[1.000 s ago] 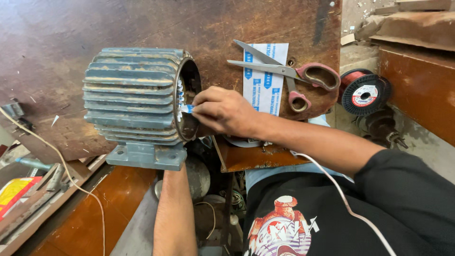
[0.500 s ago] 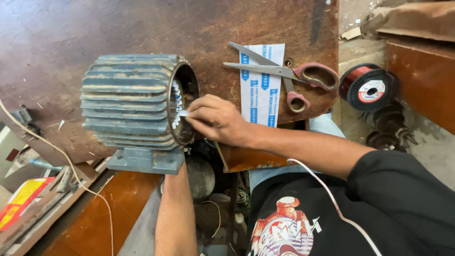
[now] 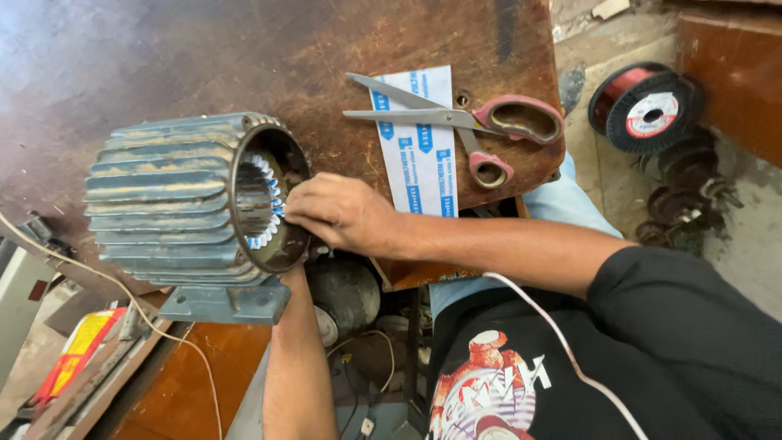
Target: The person cuts a strip of blue and white tape with scissors and inserts the pieces into the slots of a motor housing. They repeatedly adjust the tape placement and rotate the motor to access different slots.
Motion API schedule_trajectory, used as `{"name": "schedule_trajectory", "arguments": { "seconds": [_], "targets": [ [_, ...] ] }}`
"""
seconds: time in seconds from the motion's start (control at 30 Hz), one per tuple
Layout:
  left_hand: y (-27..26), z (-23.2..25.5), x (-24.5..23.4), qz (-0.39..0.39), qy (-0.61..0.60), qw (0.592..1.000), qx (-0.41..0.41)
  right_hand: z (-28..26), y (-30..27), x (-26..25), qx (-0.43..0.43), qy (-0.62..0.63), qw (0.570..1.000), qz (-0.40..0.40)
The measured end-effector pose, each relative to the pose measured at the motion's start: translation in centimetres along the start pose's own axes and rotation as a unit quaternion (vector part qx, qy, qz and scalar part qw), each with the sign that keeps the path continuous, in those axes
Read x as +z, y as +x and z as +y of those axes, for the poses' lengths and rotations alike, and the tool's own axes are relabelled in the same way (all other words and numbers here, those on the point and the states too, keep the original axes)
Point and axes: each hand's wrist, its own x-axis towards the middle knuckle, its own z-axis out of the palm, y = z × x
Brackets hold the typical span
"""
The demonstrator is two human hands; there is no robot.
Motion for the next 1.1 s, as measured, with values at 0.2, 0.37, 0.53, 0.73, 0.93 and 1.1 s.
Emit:
{"name": "schedule_trajectory", "arguments": {
  "seconds": [0.2, 0.37, 0.53, 0.73, 0.93, 1.1],
  "targets": [
    [-0.8, -0.3, -1.0, 0.007, 0.007, 1.000, -0.009, 1.5, -0.2, 0.0, 0.002, 0.019, 1.000, -0.008],
    [-1.3, -0.4, -1.5, 0.010, 0.012, 1.000, -0.018, 2.3, -0.2, 0.5, -0.038, -0.012, 0.999, -0.025],
    [-1.3, -0.2, -1.3, 0.013, 0.011, 1.000, -0.021, 2.5, -0.1, 0.6, -0.055, 0.000, 0.998, -0.026],
    [-1.8, 0.0, -1.5, 0.016, 0.004, 1.000, -0.025, 2.7, 0.0, 1.1, -0.054, 0.001, 0.998, -0.022],
    [-1.5, -0.2, -0.2, 0.015, -0.035, 0.999, -0.026, 1.4, 0.5, 0.5, 0.034, 0.041, 0.999, 0.007],
    [-3.4, 5.6, -0.9, 0.013, -0.086, 0.996, -0.037, -0.2, -0.2, 1.5, 0.060, 0.034, 0.998, 0.005]
  ]
}}
